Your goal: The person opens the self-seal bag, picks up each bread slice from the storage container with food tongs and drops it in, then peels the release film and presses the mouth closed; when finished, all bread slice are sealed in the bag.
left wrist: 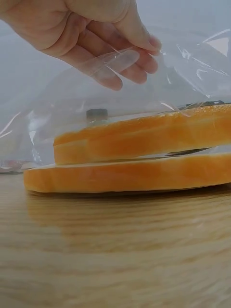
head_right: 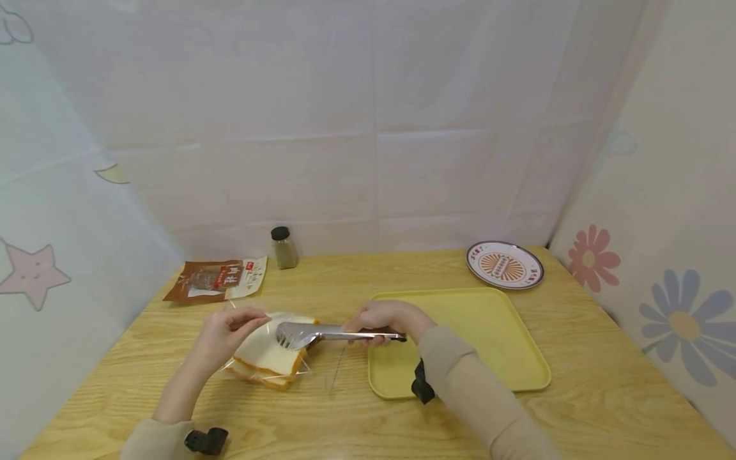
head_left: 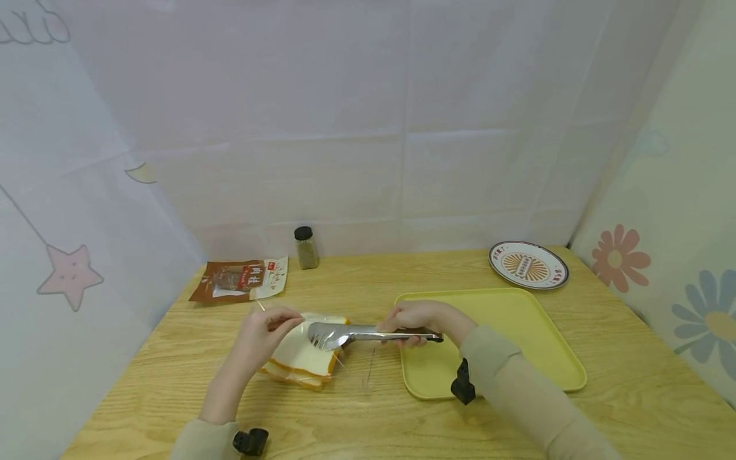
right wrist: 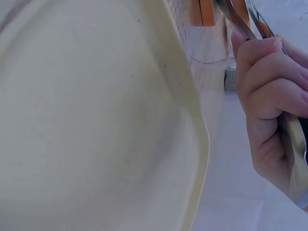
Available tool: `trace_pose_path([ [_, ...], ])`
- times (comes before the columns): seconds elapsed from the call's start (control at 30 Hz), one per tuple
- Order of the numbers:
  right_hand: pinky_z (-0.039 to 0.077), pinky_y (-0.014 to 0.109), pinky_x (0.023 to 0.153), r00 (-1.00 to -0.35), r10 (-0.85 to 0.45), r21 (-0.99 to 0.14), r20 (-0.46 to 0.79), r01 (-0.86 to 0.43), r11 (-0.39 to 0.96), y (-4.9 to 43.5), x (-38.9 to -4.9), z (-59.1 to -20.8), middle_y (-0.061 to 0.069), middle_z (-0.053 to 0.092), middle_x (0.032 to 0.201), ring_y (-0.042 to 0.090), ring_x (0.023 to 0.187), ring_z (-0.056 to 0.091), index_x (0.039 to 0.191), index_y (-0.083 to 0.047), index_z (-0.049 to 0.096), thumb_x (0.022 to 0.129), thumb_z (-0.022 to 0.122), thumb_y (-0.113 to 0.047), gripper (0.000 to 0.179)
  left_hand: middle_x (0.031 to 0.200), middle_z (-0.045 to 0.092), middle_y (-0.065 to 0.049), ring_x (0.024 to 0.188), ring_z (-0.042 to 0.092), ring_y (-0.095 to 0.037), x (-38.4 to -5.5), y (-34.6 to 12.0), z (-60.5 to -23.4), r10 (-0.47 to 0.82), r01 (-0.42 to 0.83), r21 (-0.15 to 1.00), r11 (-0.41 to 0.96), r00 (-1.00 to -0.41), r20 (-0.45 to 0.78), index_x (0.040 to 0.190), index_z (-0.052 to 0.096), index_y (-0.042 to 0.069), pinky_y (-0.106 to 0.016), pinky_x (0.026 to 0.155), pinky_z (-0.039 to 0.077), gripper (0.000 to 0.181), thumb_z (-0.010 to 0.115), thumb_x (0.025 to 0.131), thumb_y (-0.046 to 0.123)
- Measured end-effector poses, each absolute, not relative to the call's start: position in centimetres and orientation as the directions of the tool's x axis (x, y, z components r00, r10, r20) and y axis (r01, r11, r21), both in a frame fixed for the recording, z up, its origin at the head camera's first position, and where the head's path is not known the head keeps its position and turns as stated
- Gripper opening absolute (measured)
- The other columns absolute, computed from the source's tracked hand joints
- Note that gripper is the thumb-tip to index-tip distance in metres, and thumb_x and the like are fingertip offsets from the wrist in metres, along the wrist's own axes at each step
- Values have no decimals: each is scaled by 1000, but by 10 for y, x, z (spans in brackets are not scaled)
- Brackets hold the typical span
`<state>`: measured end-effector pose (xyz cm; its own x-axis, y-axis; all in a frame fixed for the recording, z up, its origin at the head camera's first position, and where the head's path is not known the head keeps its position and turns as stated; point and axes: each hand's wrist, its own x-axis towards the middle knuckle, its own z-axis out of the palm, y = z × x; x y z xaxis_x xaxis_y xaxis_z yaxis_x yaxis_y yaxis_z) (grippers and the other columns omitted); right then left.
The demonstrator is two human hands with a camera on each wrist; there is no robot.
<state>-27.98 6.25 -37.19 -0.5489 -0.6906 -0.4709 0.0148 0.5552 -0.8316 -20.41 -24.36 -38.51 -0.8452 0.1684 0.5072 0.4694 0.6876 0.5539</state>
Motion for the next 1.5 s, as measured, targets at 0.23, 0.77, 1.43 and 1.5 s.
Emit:
trace_pose_path([
  [0.23, 27, 20, 36, -504, -706, -827, -497, 28, 562, 74, -283, -367, 0, 47, 59, 7, 38, 29, 105, 8, 64, 98, 50, -31, 42, 82, 73, -2, 75, 70, -16, -205, -244, -385, 157, 463, 525, 714, -837, 524, 88, 74, 9, -21, 66, 58, 7, 70, 83, 6],
  [0.77, 29, 19, 34, -551, -675, -823, -491, 42, 566, 102, -274, -371, 1, 51, 60, 7, 37, 32, 103, 7, 64, 96, 53, -34, 42, 83, 73, -2, 75, 69, -15, -203, -243, -385, 125, 411, 541, 734, -864, 488, 88, 74, 11, -19, 64, 56, 6, 70, 83, 9],
  [1.43, 34, 16, 35, -614, -673, -867, -412, 36, 498, 176, -244, -362, -2, 52, 62, 2, 38, 37, 105, 10, 61, 97, 51, -35, 47, 80, 73, -3, 70, 68, -13, -205, -242, -384, 114, 409, 520, 750, -855, 507, 86, 75, 9, -18, 60, 55, 5, 71, 83, 8],
  [1.5, 34, 15, 35, -613, -686, -879, -393, 32, 475, 185, -240, -362, -2, 52, 62, 1, 38, 38, 104, 11, 60, 98, 50, -35, 47, 80, 73, -3, 69, 69, -13, -205, -241, -383, 119, 416, 517, 748, -850, 513, 86, 75, 8, -18, 60, 55, 5, 71, 82, 8],
])
